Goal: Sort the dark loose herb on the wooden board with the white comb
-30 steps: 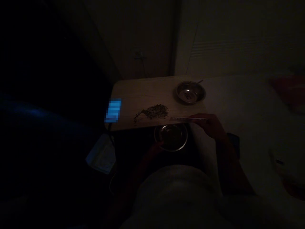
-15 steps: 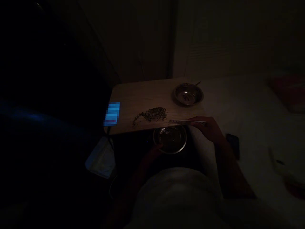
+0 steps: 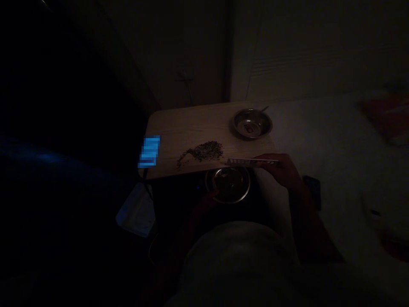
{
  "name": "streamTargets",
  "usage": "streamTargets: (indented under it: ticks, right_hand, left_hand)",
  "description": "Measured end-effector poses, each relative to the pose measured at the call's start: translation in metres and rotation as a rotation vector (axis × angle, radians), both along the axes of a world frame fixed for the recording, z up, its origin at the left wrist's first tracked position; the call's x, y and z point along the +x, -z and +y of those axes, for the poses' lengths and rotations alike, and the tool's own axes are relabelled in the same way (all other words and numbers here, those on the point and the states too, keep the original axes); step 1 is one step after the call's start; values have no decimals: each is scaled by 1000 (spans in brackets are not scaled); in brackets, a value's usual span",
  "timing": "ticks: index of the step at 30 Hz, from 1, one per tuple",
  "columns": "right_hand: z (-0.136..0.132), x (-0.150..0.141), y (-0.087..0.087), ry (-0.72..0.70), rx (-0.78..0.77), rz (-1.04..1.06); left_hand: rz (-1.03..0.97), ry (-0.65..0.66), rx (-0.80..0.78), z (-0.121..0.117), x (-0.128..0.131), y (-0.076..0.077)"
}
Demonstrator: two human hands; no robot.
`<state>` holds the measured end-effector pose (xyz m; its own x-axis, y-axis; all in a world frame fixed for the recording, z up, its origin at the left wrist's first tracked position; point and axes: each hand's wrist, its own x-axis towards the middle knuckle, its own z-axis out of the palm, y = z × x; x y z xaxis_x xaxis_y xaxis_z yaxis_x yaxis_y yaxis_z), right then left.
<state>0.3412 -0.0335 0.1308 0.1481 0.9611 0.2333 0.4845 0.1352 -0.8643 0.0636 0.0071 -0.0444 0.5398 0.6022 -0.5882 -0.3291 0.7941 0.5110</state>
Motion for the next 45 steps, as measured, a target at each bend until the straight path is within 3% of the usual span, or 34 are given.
streamTargets:
  ticks: [6,18,25,28,35,45]
  right_hand:
    - [2,-3,0,14,8,-23]
    - [3,-4,2,2,24,-13]
    - [3,-9,-2,-73,-20,8]
    - [5,-9,-2,-8,6,31]
    - [7,-13,-2,333,130,-31]
    - [9,-31,23,309,60,88]
  left_hand:
    - [76,-4,-11,-3,-5,-3]
    - [-1,0,1,-2,0,-4]
    - [-69,16,12,0,2,-4]
    - [-66,10,15,2,2,-2]
    - [-72,30,9,0,0,-2]
    - [-63,16,14,1,2,3]
